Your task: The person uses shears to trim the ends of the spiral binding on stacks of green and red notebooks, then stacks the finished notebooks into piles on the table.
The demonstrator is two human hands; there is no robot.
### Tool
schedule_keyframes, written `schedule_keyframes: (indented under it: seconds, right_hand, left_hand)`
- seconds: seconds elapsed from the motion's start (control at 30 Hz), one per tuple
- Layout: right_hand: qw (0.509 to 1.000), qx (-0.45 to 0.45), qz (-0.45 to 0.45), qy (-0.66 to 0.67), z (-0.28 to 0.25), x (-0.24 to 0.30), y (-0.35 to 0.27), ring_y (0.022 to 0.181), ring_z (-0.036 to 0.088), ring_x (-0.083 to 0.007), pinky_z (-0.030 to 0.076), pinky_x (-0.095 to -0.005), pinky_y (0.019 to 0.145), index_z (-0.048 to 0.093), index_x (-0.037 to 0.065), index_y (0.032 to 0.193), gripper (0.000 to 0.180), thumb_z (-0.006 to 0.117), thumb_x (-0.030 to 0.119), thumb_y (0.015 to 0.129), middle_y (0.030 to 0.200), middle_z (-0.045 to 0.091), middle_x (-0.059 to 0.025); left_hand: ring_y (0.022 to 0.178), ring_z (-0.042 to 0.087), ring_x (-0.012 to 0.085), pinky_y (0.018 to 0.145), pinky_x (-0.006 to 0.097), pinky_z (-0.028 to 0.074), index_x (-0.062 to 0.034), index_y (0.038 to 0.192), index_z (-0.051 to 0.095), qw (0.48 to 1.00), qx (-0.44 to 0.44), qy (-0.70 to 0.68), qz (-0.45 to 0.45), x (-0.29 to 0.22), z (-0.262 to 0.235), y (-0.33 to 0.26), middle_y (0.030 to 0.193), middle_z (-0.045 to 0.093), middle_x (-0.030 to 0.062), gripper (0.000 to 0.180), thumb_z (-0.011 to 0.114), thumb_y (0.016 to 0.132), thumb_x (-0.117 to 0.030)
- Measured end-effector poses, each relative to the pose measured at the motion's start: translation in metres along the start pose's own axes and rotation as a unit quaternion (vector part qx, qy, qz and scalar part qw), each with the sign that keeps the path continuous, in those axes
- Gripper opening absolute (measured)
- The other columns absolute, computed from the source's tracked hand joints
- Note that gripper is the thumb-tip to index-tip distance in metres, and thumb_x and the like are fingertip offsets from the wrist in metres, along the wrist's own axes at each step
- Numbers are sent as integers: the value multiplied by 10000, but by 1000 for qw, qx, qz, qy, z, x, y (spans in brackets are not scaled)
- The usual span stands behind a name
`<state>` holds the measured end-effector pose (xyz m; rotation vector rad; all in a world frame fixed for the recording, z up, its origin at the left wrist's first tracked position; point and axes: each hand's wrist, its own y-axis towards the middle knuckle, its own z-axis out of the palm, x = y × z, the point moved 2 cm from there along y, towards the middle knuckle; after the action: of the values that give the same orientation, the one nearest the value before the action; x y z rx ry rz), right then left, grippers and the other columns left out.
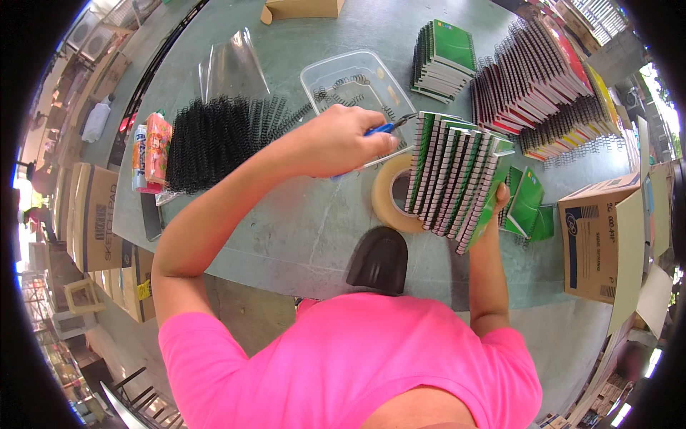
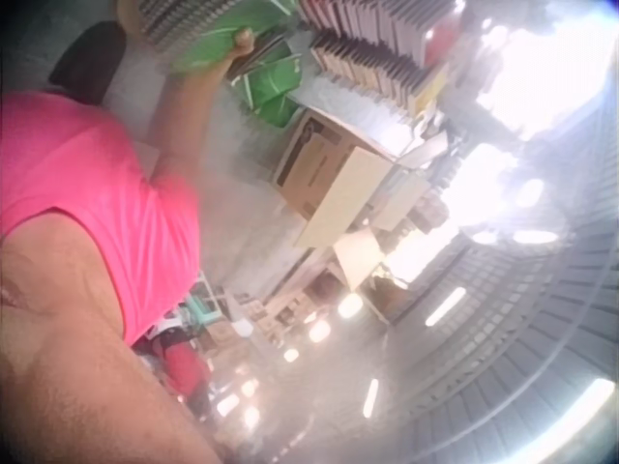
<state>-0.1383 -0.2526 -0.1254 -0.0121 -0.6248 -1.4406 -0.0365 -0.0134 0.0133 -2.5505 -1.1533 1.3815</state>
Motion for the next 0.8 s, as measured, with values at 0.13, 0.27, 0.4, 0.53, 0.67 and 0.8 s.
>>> schedule_keyframes:
  seconds: [0.13, 0.27, 0.4, 0.53, 0.67, 0.8]
  right_hand:
    - [1000, 2, 30, 6, 2, -1, -2, 1081, 506, -309, 414, -449, 918, 362, -27, 1270, 679, 626, 294, 734, 1222, 472, -202]
    - [999, 27, 41, 6, 8, -1, 1, 1061, 521, -313, 427, -455, 902, 364, -46, 1257, 674, 631, 249, 713, 1207, 474, -227]
    - [999, 25, 37, 6, 12, -1, 0, 1054, 525, -322, 427, -457, 903, 361, -52, 1258, 670, 626, 248, 721, 1204, 474, -233]
    - [998, 22, 46, 42, -6, 0, -4, 1081, 503, -324, 398, -470, 929, 362, -50, 1259, 664, 618, 257, 730, 1221, 462, -228]
    - [999, -40, -2, 33, 4, -4, -5, 1023, 544, -321, 462, -450, 863, 384, -73, 1228, 645, 613, 220, 701, 1167, 500, -231]
    - [999, -27, -5, 34, 12, -4, -2, 1020, 543, -326, 456, -450, 868, 363, -71, 1240, 687, 625, 246, 690, 1167, 498, -234]
  left_hand:
    - [701, 616, 216, 653, 297, 503, 58, 1044, 540, 933, 134, -333, -5, -3, 10, 0, 830, 595, 135, 433, 453, 871, -329]
    - [653, 618, 223, 640, 315, 505, 48, 1013, 543, 901, 164, -399, -57, -1, 14, 7, 844, 594, 154, 414, 442, 879, -330]
    - [605, 602, 235, 589, 335, 485, 47, 937, 523, 991, 59, -115, 21, -7, 13, 8, 802, 574, 176, 380, 448, 872, -319]
    - [653, 592, 226, 566, 344, 465, 42, 858, 514, 945, -214, 192, 157, -1, 35, 9, 771, 558, 173, 373, 459, 864, -327]
    - [708, 610, 222, 624, 333, 492, 33, 939, 551, 962, 101, -253, 6, -7, 18, 5, 814, 594, 145, 401, 444, 878, -349]
    - [740, 623, 251, 662, 336, 505, 53, 1007, 540, 917, 179, -356, -11, -8, 25, 8, 847, 601, 159, 452, 414, 887, -364]
